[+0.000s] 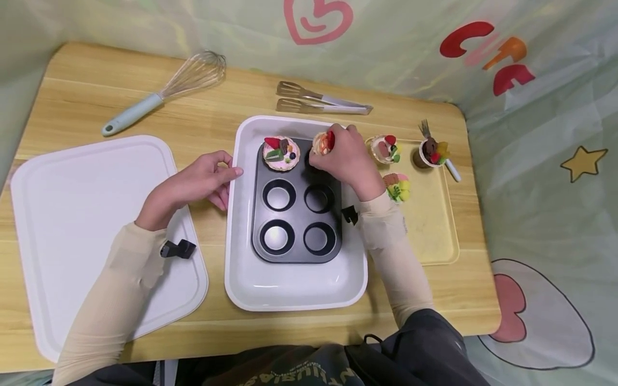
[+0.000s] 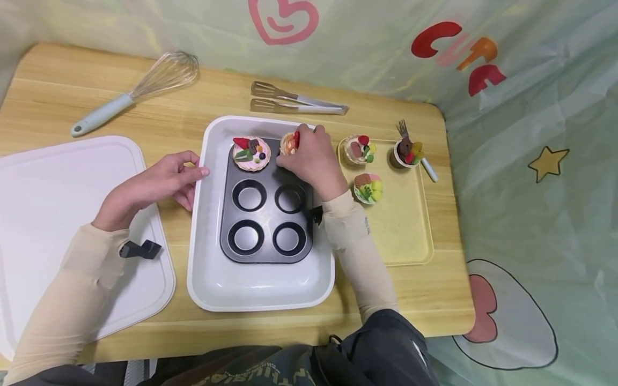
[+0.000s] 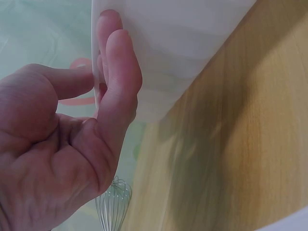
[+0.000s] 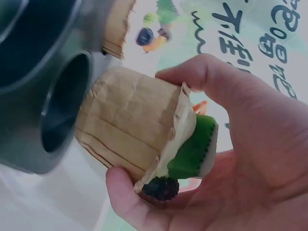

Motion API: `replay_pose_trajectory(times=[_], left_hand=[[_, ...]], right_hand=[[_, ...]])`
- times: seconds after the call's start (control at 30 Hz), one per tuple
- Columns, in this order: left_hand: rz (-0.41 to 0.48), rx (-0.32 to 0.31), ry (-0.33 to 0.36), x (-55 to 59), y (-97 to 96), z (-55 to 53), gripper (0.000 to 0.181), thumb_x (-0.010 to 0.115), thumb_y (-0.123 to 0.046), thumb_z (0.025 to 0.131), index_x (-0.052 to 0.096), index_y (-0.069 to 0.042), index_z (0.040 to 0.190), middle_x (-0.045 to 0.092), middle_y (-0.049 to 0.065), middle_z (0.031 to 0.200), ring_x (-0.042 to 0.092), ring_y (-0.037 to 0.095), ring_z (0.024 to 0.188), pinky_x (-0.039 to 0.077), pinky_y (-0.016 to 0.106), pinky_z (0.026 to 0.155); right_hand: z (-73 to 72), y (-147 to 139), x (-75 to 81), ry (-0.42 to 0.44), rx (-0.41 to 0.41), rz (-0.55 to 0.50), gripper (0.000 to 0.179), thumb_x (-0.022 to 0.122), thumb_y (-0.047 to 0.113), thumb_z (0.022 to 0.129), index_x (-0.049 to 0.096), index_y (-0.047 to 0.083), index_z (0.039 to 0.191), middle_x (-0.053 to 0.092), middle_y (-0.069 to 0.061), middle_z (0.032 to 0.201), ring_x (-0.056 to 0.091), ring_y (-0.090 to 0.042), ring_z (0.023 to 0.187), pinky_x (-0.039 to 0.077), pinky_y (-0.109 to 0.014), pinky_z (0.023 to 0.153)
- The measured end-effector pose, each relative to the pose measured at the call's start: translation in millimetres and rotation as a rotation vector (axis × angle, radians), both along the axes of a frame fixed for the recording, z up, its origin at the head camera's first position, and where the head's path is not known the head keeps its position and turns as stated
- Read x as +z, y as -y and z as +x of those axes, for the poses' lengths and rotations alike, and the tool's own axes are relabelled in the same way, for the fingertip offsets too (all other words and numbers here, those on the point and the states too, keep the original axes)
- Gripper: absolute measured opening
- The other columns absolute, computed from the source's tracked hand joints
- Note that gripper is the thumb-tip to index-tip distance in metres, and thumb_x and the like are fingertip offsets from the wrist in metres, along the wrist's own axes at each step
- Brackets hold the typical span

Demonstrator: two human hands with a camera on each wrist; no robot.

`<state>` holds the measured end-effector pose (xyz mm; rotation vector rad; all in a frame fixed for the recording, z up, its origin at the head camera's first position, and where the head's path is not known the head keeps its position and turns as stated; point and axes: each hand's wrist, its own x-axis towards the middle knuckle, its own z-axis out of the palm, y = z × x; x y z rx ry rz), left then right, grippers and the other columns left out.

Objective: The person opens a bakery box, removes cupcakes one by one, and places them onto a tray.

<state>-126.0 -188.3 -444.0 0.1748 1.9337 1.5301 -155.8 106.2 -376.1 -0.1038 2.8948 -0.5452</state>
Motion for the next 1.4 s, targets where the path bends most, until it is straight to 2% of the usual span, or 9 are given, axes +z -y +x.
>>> replay_pose_trajectory(times=[0.37,0.7,0.93,1.03,1.17,1.3,1.4], left_hand=[[-0.011,0.002,-0.006,-0.6,-0.4,-0.1,0.03,0.05,-0.025,0.106,0.04,0.002,0.115,0.066,0.016,0.067,0.067,0.027,0.056,0.062,0.045,0.057],[0.003,-0.004,-0.007,0.0,-1.5,-1.5,0.031,0.051,-0.026,0.106,0.04,0.002,0.114,0.066,0.015,0.066,0.067,0.026,0.055,0.062,0.043,0.056],[-0.007,0.004,0.0,0.7,-0.4,-0.4,0.029,0.05,-0.024,0.106,0.04,0.002,0.113,0.065,0.016,0.065,0.067,0.026,0.055,0.062,0.043,0.056],[-0.002,0.003,0.003,0.9,0.1,-0.4,0.029,0.05,-0.024,0.106,0.04,0.002,0.113,0.065,0.016,0.065,0.067,0.026,0.055,0.062,0.043,0.057],[-0.003,0.002,0.007,1.8,0.8,-0.3,0.03,0.05,-0.025,0.106,0.04,0.002,0.113,0.065,0.016,0.065,0.067,0.027,0.055,0.062,0.043,0.057],[-0.005,0.001,0.009,2.1,1.2,-0.6,0.029,0.05,-0.025,0.106,0.04,0.002,0.113,0.065,0.016,0.065,0.067,0.027,0.056,0.062,0.044,0.057],[-0.003,-0.005,0.014,1.4,1.3,-1.0,0.03,0.05,-0.025,0.106,0.04,0.002,0.113,0.065,0.016,0.065,0.067,0.027,0.056,0.062,0.044,0.057]], right_hand=[[8.8,-27.0,25.6,0.008,-0.07,-0.018,0.055,0.068,0.037,0.083,0.052,-0.001,0.121,0.049,-0.019,0.112,0.05,-0.032,0.096,0.051,-0.042,0.079],[16.1,-54.8,33.8,-0.017,-0.13,-0.036,0.057,0.064,0.037,0.086,0.05,-0.002,0.125,0.047,-0.02,0.116,0.05,-0.033,0.099,0.051,-0.042,0.081],[20.0,-81.0,37.8,-0.018,-0.169,0.002,0.067,0.063,0.04,0.086,0.046,-0.006,0.132,0.046,-0.025,0.121,0.046,-0.037,0.106,0.05,-0.05,0.084],[22.8,-96.7,38.4,-0.013,-0.203,0.004,0.065,0.063,0.041,0.086,0.046,-0.006,0.129,0.044,-0.026,0.121,0.044,-0.037,0.107,0.049,-0.05,0.082],[27.1,-117.4,39.1,-0.001,-0.251,-0.003,0.06,0.063,0.036,0.086,0.046,-0.006,0.124,0.041,-0.026,0.119,0.043,-0.035,0.101,0.047,-0.045,0.075],[32.8,-137.5,38.1,-0.011,-0.287,0.003,0.051,0.061,0.033,0.085,0.045,-0.005,0.115,0.04,-0.021,0.111,0.041,-0.033,0.094,0.042,-0.041,0.068],[38.3,-152.1,35.6,-0.016,-0.306,0.014,0.051,0.062,0.035,0.086,0.045,-0.005,0.113,0.04,-0.02,0.107,0.041,-0.034,0.094,0.039,-0.041,0.067]])
